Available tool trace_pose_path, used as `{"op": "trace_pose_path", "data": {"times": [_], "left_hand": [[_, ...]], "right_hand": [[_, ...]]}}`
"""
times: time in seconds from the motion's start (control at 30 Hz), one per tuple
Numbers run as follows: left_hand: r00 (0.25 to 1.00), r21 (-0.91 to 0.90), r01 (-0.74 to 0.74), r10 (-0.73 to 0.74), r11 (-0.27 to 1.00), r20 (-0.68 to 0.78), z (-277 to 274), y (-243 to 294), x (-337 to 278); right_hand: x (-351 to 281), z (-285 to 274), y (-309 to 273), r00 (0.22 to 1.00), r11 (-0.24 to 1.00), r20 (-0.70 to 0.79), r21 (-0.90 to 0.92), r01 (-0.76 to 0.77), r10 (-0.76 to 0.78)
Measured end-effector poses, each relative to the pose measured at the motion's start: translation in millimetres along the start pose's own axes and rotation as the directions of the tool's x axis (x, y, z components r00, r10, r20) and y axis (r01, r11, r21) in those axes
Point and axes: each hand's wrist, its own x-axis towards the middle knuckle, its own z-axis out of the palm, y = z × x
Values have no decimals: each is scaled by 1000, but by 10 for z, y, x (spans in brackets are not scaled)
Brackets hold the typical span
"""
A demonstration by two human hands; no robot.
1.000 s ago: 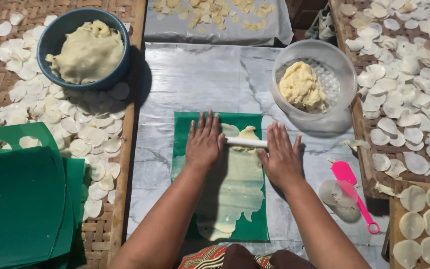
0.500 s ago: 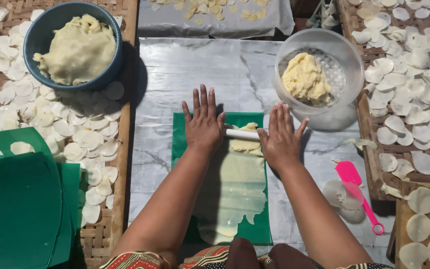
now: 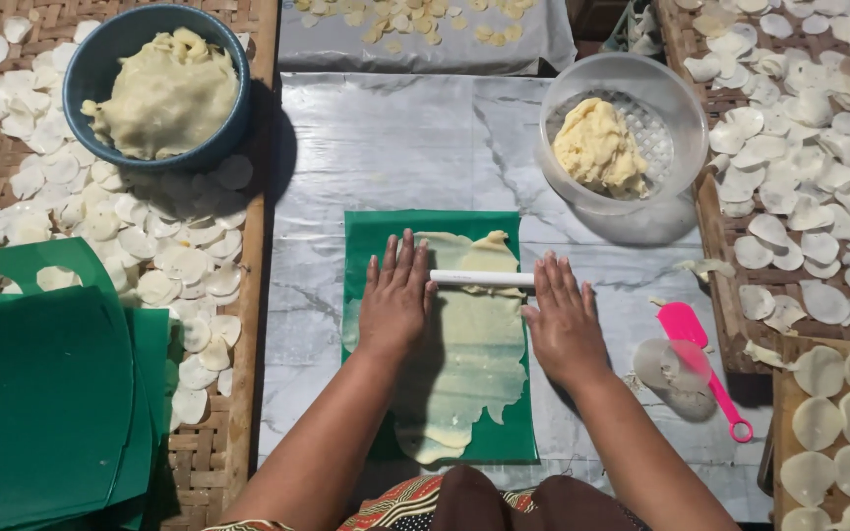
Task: Rolling out dough into thin sheets using a rolling pin on a flat surface to make chips or crackers.
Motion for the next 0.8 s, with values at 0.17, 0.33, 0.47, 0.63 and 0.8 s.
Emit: {"op": "trace_pose_path", "data": {"times": [0.17,0.33,0.47,0.63,0.8], "left_hand": [[928,-21,-240,223,970,-299,206,-325,226],[892,188,-238,291,953,-346,432,-344,347],[816,259,-265,359,929,-452,418,-275,288],[810,190,-291,347,938,-473,305,-172,77],[820,158,-362,395,919,-414,258,-183,41]], "right_hand": [[353,310,631,989,987,-83,90,130,-122],[546,42,565,987,951,-26,262,163,-161],[335,-30,436,976,931,-119,299,211,-183],[35,16,296,940,950,-292,198,240,-176],[-136,113,267,912,961,-373,145,237,-169]]}}
